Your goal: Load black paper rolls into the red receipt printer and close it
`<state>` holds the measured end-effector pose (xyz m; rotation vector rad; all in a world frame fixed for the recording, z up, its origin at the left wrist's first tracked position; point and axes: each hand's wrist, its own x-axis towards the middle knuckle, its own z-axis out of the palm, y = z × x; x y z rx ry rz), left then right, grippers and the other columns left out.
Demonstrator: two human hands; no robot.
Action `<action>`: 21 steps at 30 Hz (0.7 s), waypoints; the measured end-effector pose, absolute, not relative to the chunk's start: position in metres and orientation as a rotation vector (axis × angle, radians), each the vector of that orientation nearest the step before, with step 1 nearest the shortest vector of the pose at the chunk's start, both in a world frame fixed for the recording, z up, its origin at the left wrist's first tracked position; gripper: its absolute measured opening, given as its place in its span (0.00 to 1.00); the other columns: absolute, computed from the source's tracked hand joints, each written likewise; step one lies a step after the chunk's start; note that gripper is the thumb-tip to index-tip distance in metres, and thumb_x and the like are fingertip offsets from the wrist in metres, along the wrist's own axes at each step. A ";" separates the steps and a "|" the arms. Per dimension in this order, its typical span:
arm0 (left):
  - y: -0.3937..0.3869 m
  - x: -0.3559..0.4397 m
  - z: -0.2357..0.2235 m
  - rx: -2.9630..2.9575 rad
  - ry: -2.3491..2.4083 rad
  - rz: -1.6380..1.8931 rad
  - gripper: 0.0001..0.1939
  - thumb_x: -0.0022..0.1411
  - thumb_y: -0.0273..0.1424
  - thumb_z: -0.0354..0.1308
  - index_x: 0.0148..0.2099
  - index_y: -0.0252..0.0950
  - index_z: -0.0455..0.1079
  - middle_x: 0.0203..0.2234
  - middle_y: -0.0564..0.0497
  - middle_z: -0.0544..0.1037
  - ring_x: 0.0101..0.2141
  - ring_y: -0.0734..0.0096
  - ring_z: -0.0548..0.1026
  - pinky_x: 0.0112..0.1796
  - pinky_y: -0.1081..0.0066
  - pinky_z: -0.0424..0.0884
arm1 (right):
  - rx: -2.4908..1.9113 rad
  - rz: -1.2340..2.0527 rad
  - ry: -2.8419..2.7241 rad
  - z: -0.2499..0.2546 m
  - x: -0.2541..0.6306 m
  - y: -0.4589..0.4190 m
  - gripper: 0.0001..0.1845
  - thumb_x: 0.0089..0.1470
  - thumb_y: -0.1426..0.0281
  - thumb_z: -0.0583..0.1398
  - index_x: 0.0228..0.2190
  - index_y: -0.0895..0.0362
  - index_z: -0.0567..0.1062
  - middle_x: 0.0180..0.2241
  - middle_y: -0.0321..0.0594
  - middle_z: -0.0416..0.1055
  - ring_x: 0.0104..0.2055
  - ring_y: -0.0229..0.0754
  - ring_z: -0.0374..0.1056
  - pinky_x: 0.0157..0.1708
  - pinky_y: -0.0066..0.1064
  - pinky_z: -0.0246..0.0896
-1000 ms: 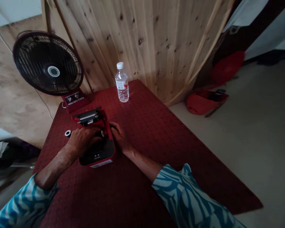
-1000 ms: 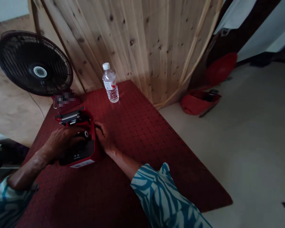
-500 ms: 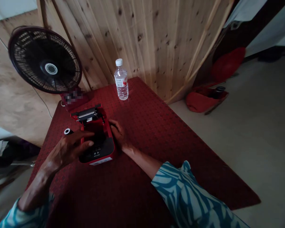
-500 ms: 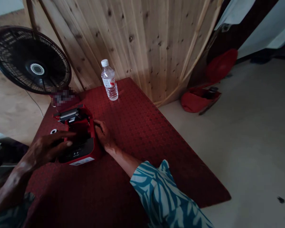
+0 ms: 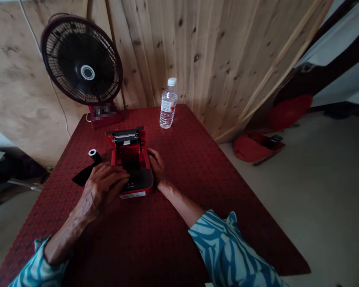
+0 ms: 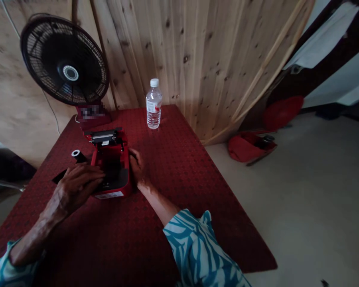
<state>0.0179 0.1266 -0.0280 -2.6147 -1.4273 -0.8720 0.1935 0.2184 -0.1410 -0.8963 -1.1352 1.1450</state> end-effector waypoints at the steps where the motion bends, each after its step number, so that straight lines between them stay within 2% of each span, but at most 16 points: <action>1: 0.124 0.018 -0.028 -2.612 -1.384 -0.886 0.09 0.68 0.31 0.54 0.42 0.41 0.76 0.39 0.49 0.82 0.41 0.65 0.78 0.48 0.61 0.68 | -0.901 1.142 -1.128 -0.141 0.194 0.218 0.19 0.55 0.60 0.55 0.46 0.51 0.75 0.49 0.39 0.75 0.53 0.45 0.68 0.56 0.41 0.60; 7: 0.112 0.018 -0.039 -2.618 -1.263 -0.929 0.08 0.65 0.29 0.57 0.46 0.37 0.74 0.41 0.47 0.80 0.43 0.63 0.76 0.52 0.56 0.65 | -0.929 1.168 -1.091 -0.139 0.196 0.214 0.18 0.54 0.58 0.57 0.44 0.50 0.75 0.48 0.39 0.76 0.52 0.46 0.69 0.55 0.43 0.61; 12: 0.109 0.017 -0.050 -2.532 -1.174 -0.974 0.11 0.63 0.27 0.60 0.48 0.35 0.73 0.41 0.44 0.79 0.46 0.60 0.76 0.54 0.55 0.65 | -0.938 1.080 -1.162 -0.119 0.201 0.238 0.24 0.56 0.50 0.54 0.47 0.48 0.73 0.53 0.40 0.73 0.56 0.47 0.66 0.57 0.46 0.57; 15: 0.109 0.017 -0.053 -2.494 -1.170 -1.005 0.10 0.62 0.27 0.60 0.47 0.34 0.74 0.41 0.43 0.78 0.46 0.58 0.75 0.53 0.54 0.66 | -0.881 1.118 -1.205 -0.097 0.199 0.261 0.27 0.55 0.45 0.52 0.49 0.45 0.71 0.54 0.37 0.71 0.56 0.47 0.66 0.55 0.47 0.58; 18: 0.108 0.018 -0.054 -2.488 -1.163 -1.025 0.10 0.62 0.26 0.61 0.47 0.33 0.74 0.41 0.42 0.77 0.47 0.56 0.73 0.52 0.51 0.67 | -0.870 1.155 -1.242 -0.079 0.198 0.266 0.26 0.56 0.44 0.50 0.42 0.46 0.76 0.51 0.37 0.73 0.54 0.47 0.67 0.54 0.47 0.59; 21: 0.107 0.018 -0.054 -2.466 -1.159 -1.051 0.11 0.61 0.26 0.61 0.47 0.34 0.74 0.43 0.41 0.75 0.50 0.53 0.71 0.51 0.50 0.68 | -0.852 0.996 -1.308 -0.074 0.204 0.249 0.25 0.58 0.47 0.50 0.31 0.50 0.77 0.48 0.37 0.74 0.55 0.46 0.66 0.58 0.47 0.55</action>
